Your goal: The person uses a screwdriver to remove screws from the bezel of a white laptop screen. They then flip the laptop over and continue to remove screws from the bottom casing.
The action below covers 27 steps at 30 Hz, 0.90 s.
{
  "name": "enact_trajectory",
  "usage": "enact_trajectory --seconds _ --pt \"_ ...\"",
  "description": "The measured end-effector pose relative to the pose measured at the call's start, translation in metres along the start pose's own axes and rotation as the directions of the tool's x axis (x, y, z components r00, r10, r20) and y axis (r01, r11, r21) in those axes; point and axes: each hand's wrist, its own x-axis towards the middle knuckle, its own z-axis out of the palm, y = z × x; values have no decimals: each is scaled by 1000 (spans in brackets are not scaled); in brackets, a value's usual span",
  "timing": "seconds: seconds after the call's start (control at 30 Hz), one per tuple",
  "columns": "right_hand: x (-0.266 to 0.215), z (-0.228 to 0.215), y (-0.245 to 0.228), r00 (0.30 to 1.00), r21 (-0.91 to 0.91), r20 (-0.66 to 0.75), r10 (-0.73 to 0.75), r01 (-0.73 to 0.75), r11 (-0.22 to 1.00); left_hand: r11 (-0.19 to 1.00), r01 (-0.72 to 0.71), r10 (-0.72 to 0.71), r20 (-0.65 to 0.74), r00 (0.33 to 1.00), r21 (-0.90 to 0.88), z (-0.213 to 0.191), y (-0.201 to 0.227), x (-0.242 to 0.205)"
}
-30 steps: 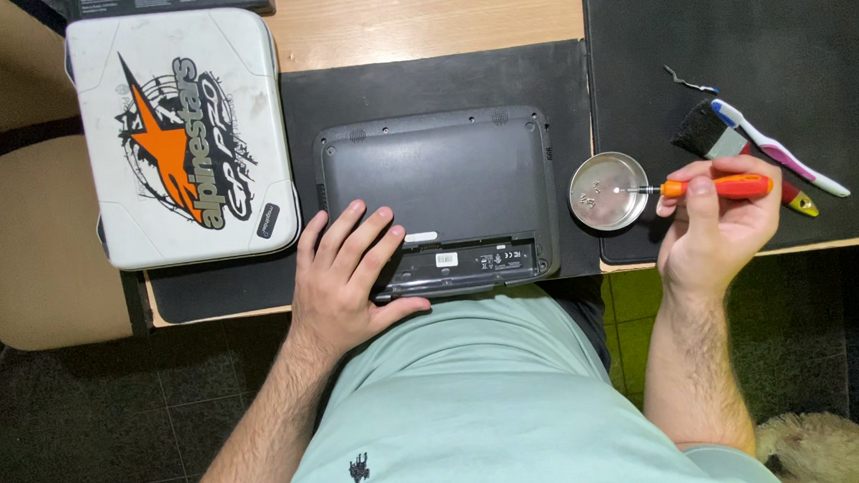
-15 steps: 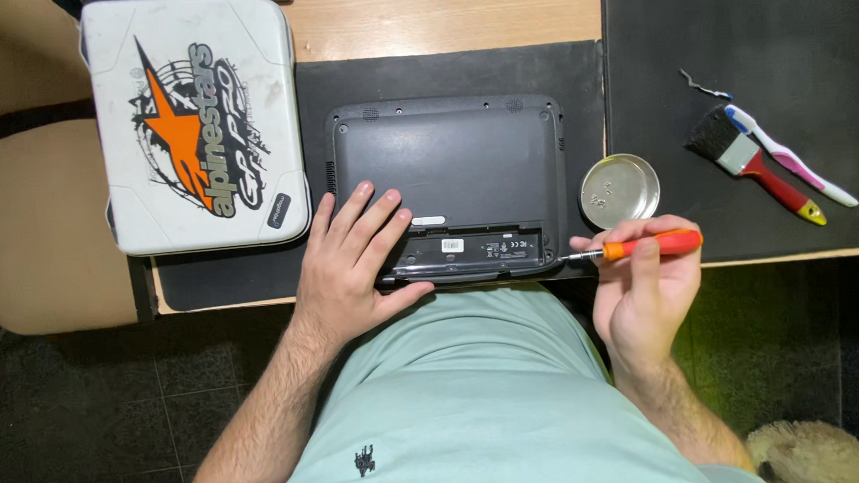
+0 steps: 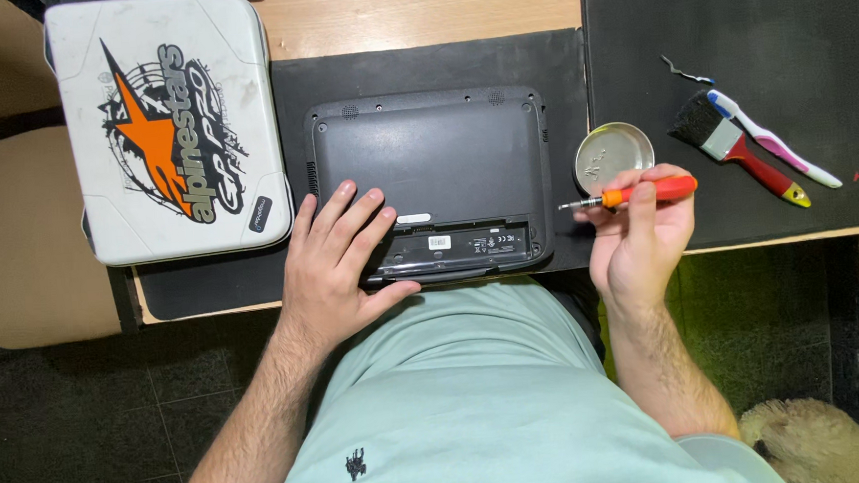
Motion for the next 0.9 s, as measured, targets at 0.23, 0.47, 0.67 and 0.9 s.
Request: enact_trajectory --seconds 0.23,0.47,0.67,0.9 --pt "-18 18 15 996 85 91 10 -18 996 994 28 -38 -100 994 -101 14 35 36" --pt "-21 54 20 984 73 180 -9 -4 997 887 82 -133 -80 988 -454 33 68 71" --pt "-24 59 21 982 37 189 -15 8 999 846 140 -185 -36 982 -515 46 67 68" --pt "-25 65 19 975 19 213 -62 60 998 856 108 -169 -76 983 -506 46 68 70"
